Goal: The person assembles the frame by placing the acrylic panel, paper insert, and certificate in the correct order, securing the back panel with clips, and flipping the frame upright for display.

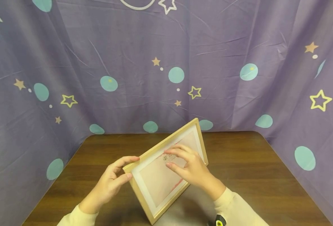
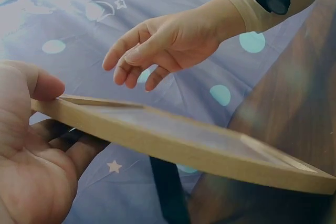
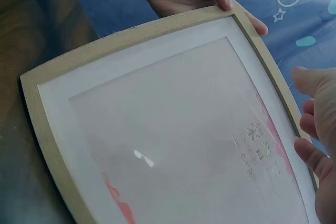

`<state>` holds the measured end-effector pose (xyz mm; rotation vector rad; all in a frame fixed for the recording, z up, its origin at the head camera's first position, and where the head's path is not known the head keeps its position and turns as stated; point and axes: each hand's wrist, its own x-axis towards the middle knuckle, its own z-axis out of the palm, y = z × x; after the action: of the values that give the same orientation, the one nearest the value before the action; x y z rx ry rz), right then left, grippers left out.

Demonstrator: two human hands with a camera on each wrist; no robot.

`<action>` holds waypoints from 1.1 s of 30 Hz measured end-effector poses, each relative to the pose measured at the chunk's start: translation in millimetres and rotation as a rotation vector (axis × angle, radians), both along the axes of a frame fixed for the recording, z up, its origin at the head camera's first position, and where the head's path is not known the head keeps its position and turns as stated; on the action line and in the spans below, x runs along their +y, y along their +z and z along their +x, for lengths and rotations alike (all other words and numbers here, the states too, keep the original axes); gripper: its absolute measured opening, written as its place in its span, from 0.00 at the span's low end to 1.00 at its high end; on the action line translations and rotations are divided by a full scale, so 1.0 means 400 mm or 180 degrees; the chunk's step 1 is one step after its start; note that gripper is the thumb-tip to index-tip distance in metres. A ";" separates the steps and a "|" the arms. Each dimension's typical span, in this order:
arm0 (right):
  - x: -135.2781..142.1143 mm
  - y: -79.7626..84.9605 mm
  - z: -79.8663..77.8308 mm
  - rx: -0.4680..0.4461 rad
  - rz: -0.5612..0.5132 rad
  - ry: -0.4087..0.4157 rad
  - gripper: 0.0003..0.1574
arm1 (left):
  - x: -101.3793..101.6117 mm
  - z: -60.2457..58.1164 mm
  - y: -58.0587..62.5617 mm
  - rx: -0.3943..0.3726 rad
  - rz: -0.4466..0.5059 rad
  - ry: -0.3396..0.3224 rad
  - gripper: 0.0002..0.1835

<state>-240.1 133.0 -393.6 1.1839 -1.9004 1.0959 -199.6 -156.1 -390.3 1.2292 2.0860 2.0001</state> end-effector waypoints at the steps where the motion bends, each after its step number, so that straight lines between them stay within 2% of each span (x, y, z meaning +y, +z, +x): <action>1: -0.001 0.004 -0.001 -0.0029 0.0047 -0.0055 0.26 | -0.002 -0.003 0.002 -0.0044 0.0024 -0.0019 0.22; 5: 0.002 0.019 -0.008 -0.0157 0.0226 -0.0281 0.28 | -0.011 -0.019 0.010 -0.0049 0.0088 -0.0106 0.21; 10: 0.032 0.030 -0.035 -0.0158 0.0305 -0.0615 0.29 | -0.027 -0.042 0.017 -0.0274 0.0124 -0.0149 0.20; 12: 0.058 0.036 -0.052 -0.0133 0.0250 -0.0820 0.29 | -0.035 -0.049 0.016 -0.0334 0.0130 -0.0057 0.20; 14: 0.094 0.039 -0.072 -0.0166 0.0179 -0.1065 0.30 | -0.043 -0.052 0.010 -0.0348 0.0114 0.0136 0.21; 16: 0.135 0.037 -0.092 -0.0282 0.0106 -0.1322 0.32 | -0.052 -0.050 0.000 -0.0344 0.0092 0.0286 0.23; 18: 0.178 0.028 -0.113 -0.0515 0.0035 -0.1458 0.35 | -0.062 -0.042 -0.015 -0.0343 0.0042 0.0396 0.26; 21: 0.234 0.004 -0.134 -0.1037 -0.0001 -0.1390 0.38 | -0.076 -0.025 -0.043 -0.0258 -0.0061 0.0422 0.30; 23: 0.259 -0.015 -0.140 -0.1368 0.0073 -0.1186 0.40 | -0.083 -0.015 -0.061 -0.0095 -0.0170 0.0467 0.33; 25: 0.271 -0.028 -0.135 -0.1566 0.0155 -0.0972 0.43 | -0.085 -0.007 -0.074 0.0082 -0.0260 0.0572 0.37; 28: 0.268 -0.034 -0.115 -0.1631 0.0207 -0.0773 0.48 | -0.079 -0.003 -0.084 0.0325 -0.0369 0.0776 0.44; 33: 0.251 -0.029 -0.090 -0.1436 0.0173 -0.0747 0.54 | -0.067 -0.005 -0.085 0.0749 -0.0575 0.1224 0.46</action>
<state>-276.1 233.2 -405.2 0.7540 -2.3514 1.2611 -201.5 -182.7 -424.2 1.1519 2.7294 1.8049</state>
